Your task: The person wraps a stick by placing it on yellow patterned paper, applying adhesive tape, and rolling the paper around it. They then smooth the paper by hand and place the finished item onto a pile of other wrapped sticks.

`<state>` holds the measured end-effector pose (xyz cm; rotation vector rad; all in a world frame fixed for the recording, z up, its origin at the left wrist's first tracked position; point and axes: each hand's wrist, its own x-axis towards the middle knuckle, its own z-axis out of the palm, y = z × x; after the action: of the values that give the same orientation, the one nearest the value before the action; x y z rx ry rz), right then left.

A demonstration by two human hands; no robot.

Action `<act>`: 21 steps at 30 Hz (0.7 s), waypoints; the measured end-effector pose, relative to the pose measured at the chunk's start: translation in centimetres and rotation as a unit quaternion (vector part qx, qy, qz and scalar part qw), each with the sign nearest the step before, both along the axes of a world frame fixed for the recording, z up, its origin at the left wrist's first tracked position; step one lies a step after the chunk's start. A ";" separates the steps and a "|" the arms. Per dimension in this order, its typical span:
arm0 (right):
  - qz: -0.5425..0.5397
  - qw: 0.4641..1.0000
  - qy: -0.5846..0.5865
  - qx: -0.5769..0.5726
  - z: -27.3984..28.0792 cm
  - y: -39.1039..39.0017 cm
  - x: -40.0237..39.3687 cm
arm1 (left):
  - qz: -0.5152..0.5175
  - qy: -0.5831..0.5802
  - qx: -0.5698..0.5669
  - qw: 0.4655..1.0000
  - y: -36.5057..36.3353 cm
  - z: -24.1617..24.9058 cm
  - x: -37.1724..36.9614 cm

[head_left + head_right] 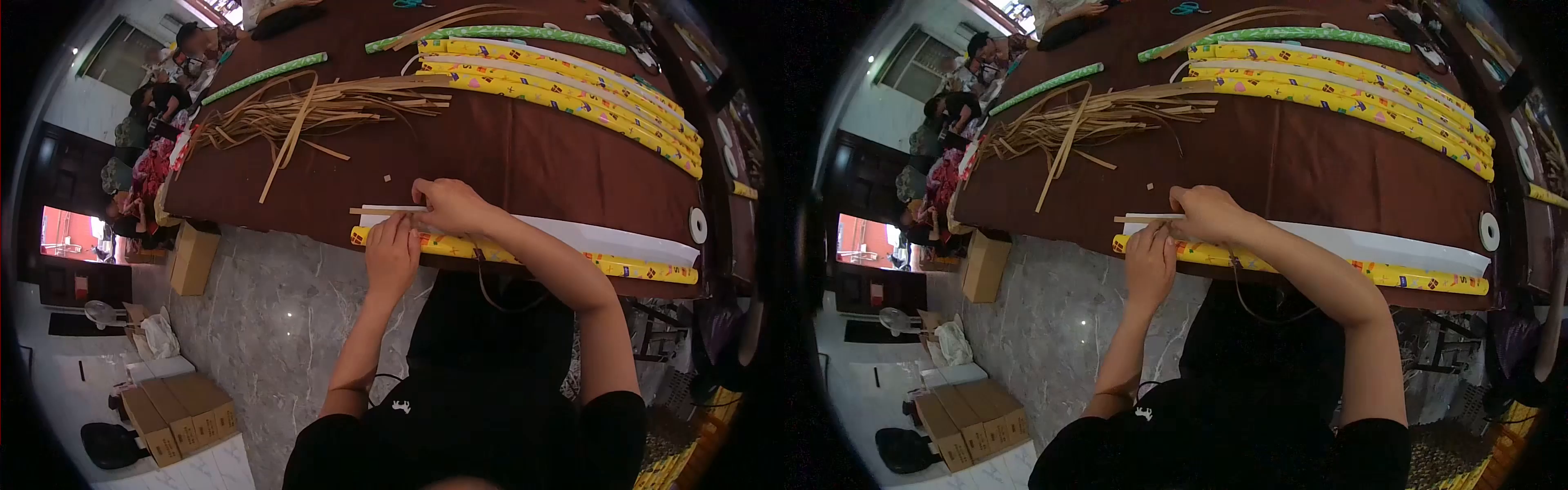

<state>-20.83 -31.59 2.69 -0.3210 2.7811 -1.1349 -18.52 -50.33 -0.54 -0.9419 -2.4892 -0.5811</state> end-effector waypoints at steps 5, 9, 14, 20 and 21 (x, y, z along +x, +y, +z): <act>0.000 1.000 -0.008 -0.016 0.0 0.5 1.0 | -0.005 -0.003 -0.012 1.000 -0.1 -0.1 0.0; 0.017 1.000 0.008 0.003 0.0 0.1 1.4 | 0.005 0.010 -0.002 1.000 0.0 -0.2 0.1; -0.029 0.989 -0.057 -0.130 1.1 0.5 2.0 | -0.009 0.006 -0.011 1.000 -0.2 -0.2 -0.1; -0.090 0.932 -0.178 -0.304 2.3 7.3 7.9 | -0.011 0.006 -0.005 1.000 -0.3 -0.5 -0.2; -0.131 0.933 -0.192 -0.274 3.3 8.8 9.2 | -0.013 0.002 0.002 1.000 -0.2 -0.4 -0.2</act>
<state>-11.62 -22.78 6.02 0.2202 2.1713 -1.8047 -18.74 -50.57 -0.95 -0.9753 -2.4739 -0.5924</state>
